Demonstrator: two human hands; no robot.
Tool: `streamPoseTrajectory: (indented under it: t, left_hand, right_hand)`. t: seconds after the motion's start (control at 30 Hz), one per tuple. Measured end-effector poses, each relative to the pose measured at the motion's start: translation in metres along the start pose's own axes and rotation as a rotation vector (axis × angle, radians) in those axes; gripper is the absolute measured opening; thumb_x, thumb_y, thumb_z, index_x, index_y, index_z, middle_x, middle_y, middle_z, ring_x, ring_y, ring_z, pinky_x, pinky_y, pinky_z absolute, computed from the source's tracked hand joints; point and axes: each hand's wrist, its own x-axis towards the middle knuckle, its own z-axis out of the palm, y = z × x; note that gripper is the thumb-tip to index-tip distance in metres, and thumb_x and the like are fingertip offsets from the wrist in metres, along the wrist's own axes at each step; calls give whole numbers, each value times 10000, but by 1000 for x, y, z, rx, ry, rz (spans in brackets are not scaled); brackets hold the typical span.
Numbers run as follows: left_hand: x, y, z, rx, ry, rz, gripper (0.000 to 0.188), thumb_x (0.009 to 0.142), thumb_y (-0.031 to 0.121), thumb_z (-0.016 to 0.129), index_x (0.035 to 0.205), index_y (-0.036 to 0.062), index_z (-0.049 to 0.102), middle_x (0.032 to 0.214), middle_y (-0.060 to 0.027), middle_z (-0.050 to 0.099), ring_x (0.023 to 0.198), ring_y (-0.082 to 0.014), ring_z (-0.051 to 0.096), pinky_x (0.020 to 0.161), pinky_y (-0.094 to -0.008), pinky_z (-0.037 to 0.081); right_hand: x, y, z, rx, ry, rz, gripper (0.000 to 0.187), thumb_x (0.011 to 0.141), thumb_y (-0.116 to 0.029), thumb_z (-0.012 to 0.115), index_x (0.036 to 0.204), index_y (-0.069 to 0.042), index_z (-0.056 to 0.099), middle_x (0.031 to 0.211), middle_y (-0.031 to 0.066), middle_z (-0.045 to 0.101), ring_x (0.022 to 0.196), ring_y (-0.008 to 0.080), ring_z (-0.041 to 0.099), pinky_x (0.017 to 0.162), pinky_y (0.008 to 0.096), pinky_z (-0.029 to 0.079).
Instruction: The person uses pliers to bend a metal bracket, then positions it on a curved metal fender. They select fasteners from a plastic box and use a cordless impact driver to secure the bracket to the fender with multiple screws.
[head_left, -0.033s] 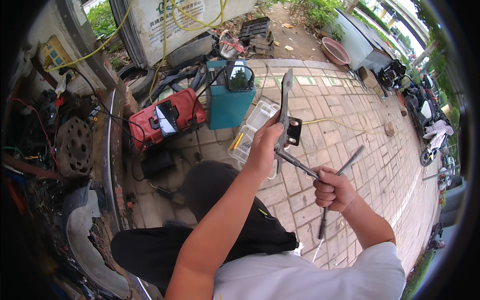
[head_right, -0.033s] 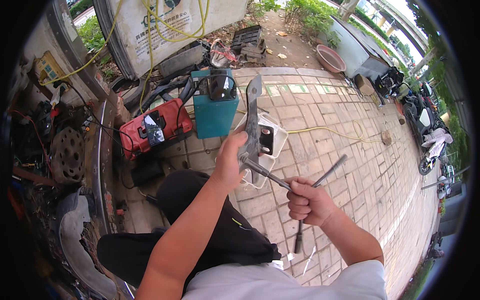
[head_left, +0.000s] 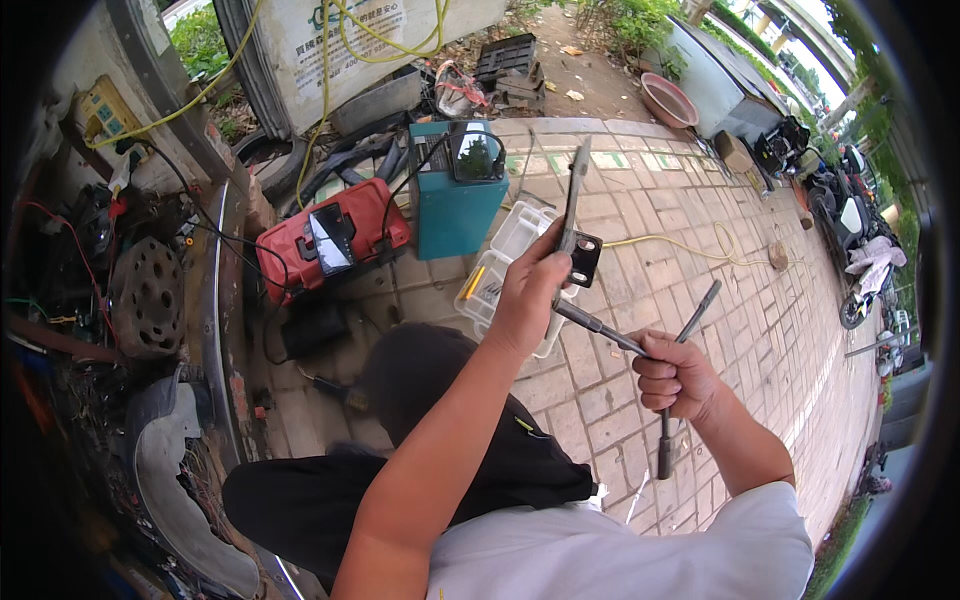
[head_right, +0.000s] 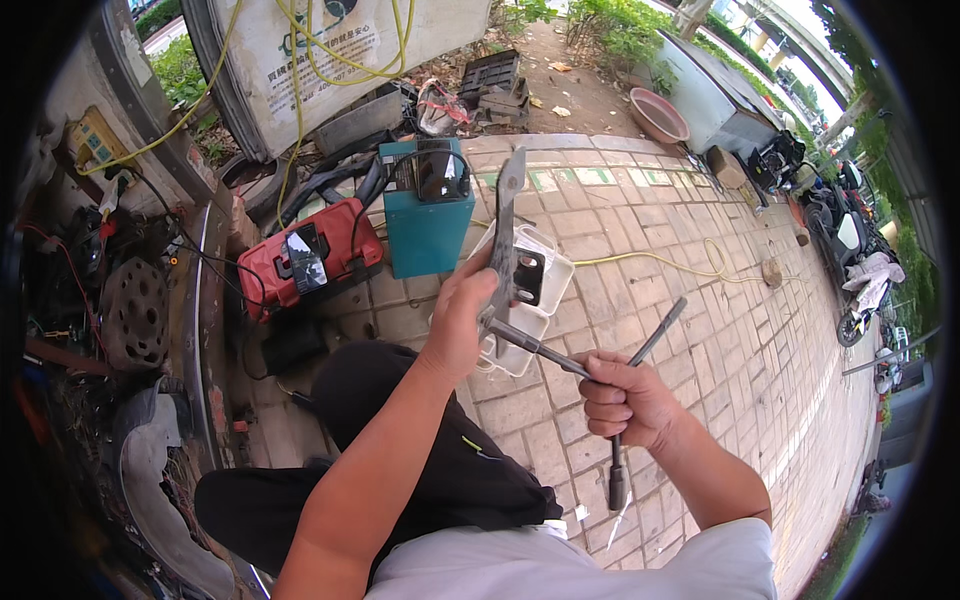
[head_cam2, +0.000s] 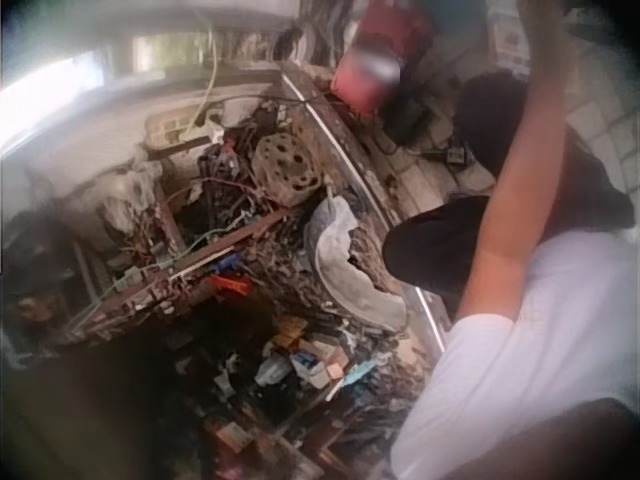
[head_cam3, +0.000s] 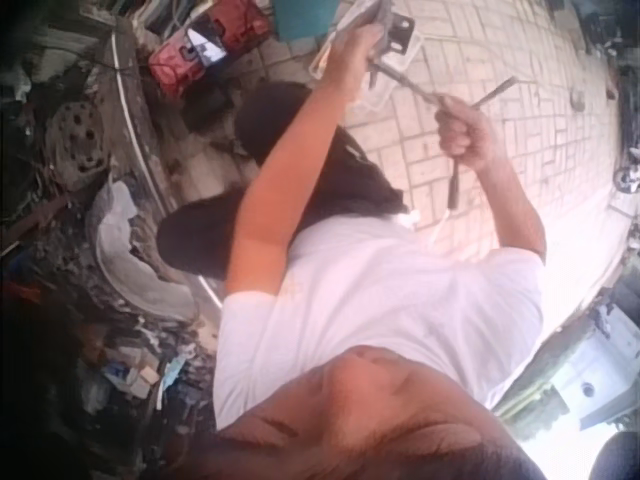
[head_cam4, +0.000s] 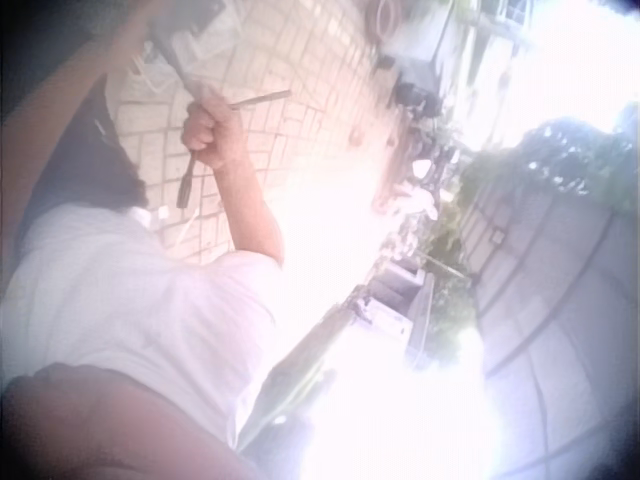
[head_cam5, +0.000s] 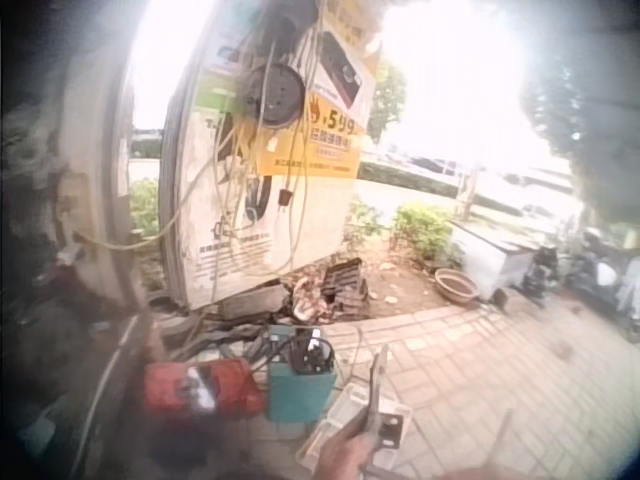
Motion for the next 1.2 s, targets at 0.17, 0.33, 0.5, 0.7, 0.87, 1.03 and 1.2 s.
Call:
streamPoseTrajectory:
  t: [0.17,0.33,0.5,0.7,0.87,1.03,1.2]
  left_hand:
    - [3,2,0,162,-76,131,495,936,214,538,1361,-41,548,989,12,624,854,-63,526,806,-219,433]
    - [4,-1,-7,-41,95,-460,290,940,346,520,941,74,622,836,-45,662,632,-155,585,582,-336,496]
    - [0,-7,-12,-192,47,-405,390,956,361,469,1132,44,612,960,-71,692,752,-177,644,673,-352,533]
    - [3,-8,-7,54,-23,-47,508,964,251,481,1392,-17,534,1100,-6,648,910,-54,549,751,-241,475]
    - [3,-3,-5,130,1,-44,488,959,267,487,1349,-17,562,1065,-11,659,876,-64,575,703,-239,489]
    - [1,0,-4,-167,143,-386,401,934,380,511,1040,30,673,909,-69,679,769,-166,635,667,-313,530]
    - [-1,2,-3,-308,22,-310,426,942,359,495,1135,9,645,1007,-83,686,800,-164,637,694,-312,525]
  right_hand:
    - [-12,-12,0,-887,256,-409,215,974,-133,594,1155,-18,611,592,-49,365,439,82,327,410,268,247]
    - [13,-5,-26,-2370,-49,-1325,235,937,-87,615,1162,-19,621,620,-18,420,505,132,423,478,289,329]
    - [24,21,-32,-1100,115,-766,220,952,-93,631,1168,-51,622,619,-18,417,530,157,440,512,312,355]
    - [-5,14,-12,-482,160,-262,211,1030,-177,557,1201,-74,625,614,-63,378,498,77,339,470,263,286]
    - [-6,-3,4,-1751,176,-956,212,956,-113,608,1152,-59,669,650,-53,419,526,112,413,508,277,329]
    - [4,-17,2,-2296,-10,-1235,296,831,-42,704,1125,-53,676,720,-5,553,558,188,492,541,323,371]
    - [13,7,-15,-712,175,-395,247,980,-117,628,1209,-24,620,675,6,482,560,131,398,535,301,344]
